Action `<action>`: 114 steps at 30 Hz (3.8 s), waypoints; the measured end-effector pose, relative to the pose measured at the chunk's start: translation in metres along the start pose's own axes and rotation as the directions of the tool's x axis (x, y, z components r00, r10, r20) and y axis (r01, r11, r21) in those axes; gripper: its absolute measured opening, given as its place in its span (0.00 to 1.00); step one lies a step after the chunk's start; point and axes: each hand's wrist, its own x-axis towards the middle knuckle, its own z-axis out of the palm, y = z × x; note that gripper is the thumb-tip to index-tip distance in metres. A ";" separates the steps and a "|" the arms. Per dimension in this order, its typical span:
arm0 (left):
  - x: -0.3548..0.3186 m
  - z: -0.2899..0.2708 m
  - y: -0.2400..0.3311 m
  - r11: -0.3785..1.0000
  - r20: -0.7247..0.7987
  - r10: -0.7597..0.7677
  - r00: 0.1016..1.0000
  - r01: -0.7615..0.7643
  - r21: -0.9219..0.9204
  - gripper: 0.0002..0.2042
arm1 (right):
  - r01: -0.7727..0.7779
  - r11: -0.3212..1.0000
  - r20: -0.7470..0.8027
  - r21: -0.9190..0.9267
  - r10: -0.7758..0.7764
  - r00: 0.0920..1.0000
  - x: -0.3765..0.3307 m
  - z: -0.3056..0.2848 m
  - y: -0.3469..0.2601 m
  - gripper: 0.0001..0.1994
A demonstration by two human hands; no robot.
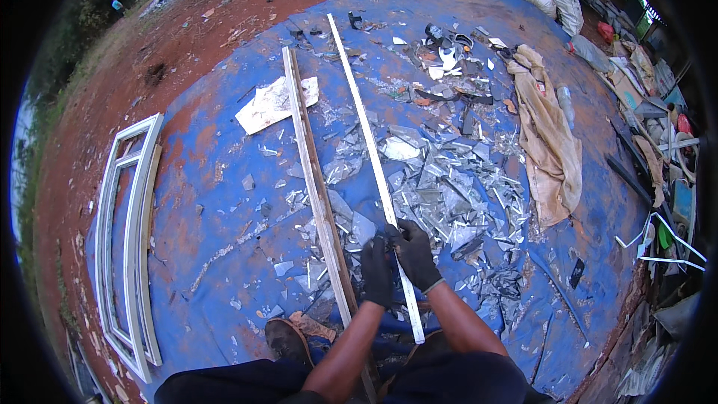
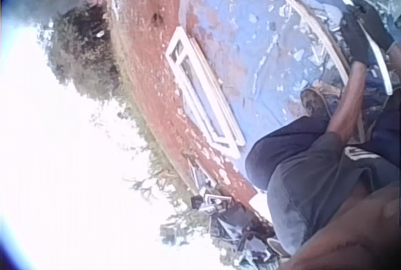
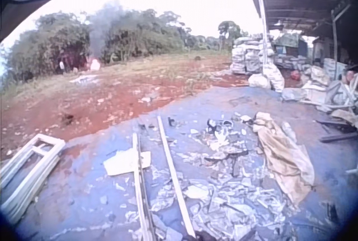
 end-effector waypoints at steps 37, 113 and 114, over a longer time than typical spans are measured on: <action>-0.005 -0.018 -0.051 0.879 0.503 -0.294 0.813 0.437 -0.192 0.11 | -0.197 0.876 0.123 0.439 0.159 0.980 -0.051 -0.056 0.038 0.12; -0.045 0.027 0.020 0.977 -0.112 -0.018 0.994 0.041 0.211 0.23 | 0.106 0.823 0.134 -0.558 -0.037 0.990 0.007 -0.016 -0.039 0.27; -0.048 0.030 0.026 0.979 -0.116 -0.126 0.985 0.142 0.148 0.23 | 0.130 0.843 0.112 -0.522 -0.083 0.990 0.010 -0.015 -0.034 0.28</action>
